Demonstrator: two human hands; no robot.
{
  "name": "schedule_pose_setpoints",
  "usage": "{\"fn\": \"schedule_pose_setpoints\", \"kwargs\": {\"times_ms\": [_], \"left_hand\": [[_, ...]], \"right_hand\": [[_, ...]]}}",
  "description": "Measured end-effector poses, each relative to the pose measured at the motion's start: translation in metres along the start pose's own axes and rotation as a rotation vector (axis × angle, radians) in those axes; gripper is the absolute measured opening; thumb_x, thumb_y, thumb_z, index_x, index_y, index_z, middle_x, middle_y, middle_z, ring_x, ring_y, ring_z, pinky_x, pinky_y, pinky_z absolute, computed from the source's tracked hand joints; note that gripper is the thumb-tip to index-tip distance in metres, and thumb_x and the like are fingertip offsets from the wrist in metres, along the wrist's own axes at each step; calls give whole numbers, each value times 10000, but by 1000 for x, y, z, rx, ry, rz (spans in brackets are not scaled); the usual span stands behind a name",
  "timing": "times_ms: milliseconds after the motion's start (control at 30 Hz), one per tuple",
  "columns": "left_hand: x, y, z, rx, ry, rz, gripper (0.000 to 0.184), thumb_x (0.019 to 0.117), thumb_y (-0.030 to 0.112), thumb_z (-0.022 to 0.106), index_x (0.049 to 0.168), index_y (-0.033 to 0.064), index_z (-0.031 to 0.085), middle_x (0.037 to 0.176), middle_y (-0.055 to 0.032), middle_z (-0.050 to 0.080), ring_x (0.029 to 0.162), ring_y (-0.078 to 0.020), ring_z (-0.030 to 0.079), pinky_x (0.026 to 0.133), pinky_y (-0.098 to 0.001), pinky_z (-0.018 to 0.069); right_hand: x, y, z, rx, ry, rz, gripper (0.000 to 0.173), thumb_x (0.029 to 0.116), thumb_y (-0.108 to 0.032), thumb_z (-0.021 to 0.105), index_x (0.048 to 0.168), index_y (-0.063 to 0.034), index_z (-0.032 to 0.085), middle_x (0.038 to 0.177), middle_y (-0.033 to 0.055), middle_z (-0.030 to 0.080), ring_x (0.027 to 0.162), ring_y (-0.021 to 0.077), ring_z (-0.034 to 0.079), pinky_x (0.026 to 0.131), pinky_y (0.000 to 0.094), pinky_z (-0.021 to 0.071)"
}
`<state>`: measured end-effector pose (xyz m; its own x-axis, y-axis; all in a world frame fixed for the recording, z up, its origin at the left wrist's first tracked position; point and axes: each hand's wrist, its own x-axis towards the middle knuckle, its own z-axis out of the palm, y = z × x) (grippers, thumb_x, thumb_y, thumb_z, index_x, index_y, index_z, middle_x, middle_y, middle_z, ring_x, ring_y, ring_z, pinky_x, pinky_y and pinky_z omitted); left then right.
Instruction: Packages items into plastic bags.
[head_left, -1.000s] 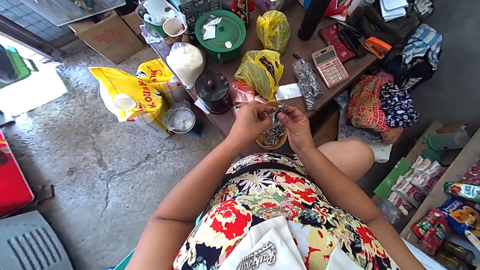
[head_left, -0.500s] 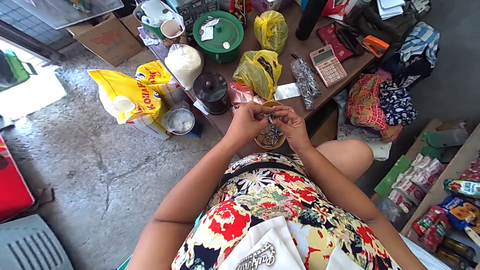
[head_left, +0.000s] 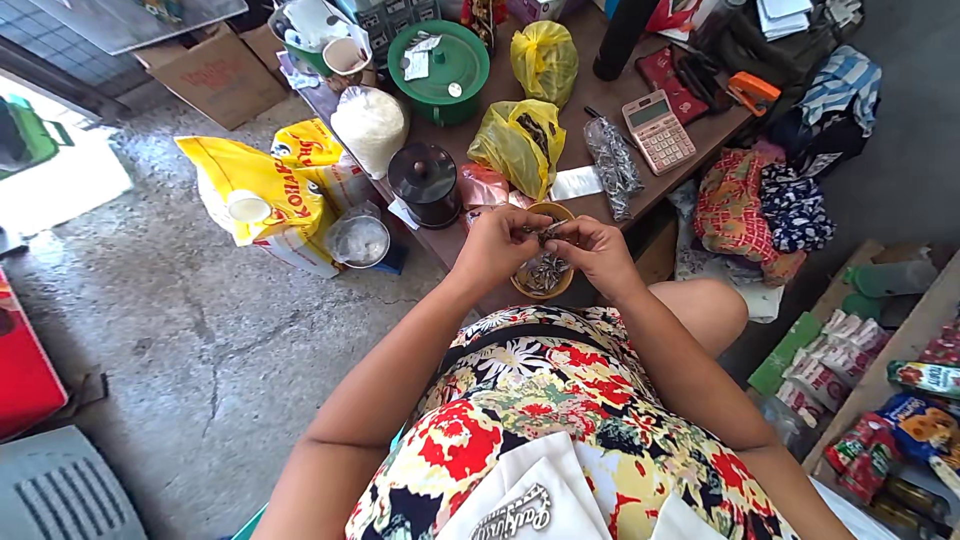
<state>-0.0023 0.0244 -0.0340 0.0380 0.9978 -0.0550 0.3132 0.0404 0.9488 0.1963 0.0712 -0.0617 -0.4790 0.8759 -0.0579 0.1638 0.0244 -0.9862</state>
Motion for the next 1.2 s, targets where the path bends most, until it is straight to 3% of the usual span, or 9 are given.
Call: {"fn": "schedule_pose_setpoints", "kwargs": {"times_ms": [100,200,333,500,567,667,833,1033,1200], "left_hand": [[1,-1,0,-8,4,2,247,907,-16,645,1119,45,755,1102,-86,683,798,-39,651,731,-191,557],[1,0,0,-3,8,3,242,908,-14,642,1110,49,758,1089,-83,682,784,-38,644,724,-190,552],[2,1,0,8,-7,-6,249,914,-7,637,1126,53,753,1093,-75,681,786,-36,642,724,-191,550],[2,1,0,-1,-4,-9,237,917,-9,637,1114,50,755,1088,-73,683,784,-31,640,726,-191,548],[1,0,0,1,-1,-9,238,918,-10,639,1117,52,753,1083,-69,680,781,-26,636,726,-183,545],[0,1,-1,-3,-1,-20,247,915,-10,643,1124,58,757,1085,-66,681,775,-25,637,718,-181,546],[0,4,-2,8,6,-22,240,914,-1,644,1118,54,757,1106,-79,685,791,-38,646,722,-193,550],[-2,4,-2,-8,0,-15,247,910,-4,641,1123,47,754,1101,-77,687,778,-30,642,715,-184,547],[-2,6,0,-7,-19,-22,246,903,-22,646,1122,29,746,1090,-75,677,756,-19,632,705,-171,544]], "right_hand": [[-4,-8,-3,61,-47,22,210,908,-12,741,1110,-29,687,974,44,677,741,79,672,688,231,610],[-9,-18,-6,113,-61,13,200,932,0,704,1126,-36,671,919,51,708,753,102,703,723,255,622],[-11,-24,-8,171,-44,-15,211,936,43,667,1132,-34,655,956,49,711,793,114,719,766,279,635],[-10,-23,-4,-133,-3,-57,221,921,-11,723,1127,-68,667,972,52,692,731,92,660,634,223,568],[-10,-27,-5,-275,6,-138,252,920,-24,725,1141,-67,611,990,65,689,749,103,666,623,234,562],[-8,-34,-8,-384,32,-216,182,923,-50,734,1075,-54,633,959,60,693,714,83,646,606,210,545],[-5,-32,-6,-386,73,-291,160,927,-49,732,1060,-17,651,949,74,694,729,74,646,657,204,558],[-8,-41,-7,-470,73,-330,154,931,-62,728,1060,-28,650,934,74,676,719,78,627,626,197,535],[-4,-37,-6,-587,60,-408,126,910,-31,735,1023,-11,682,948,101,690,796,137,645,715,238,544]]}}
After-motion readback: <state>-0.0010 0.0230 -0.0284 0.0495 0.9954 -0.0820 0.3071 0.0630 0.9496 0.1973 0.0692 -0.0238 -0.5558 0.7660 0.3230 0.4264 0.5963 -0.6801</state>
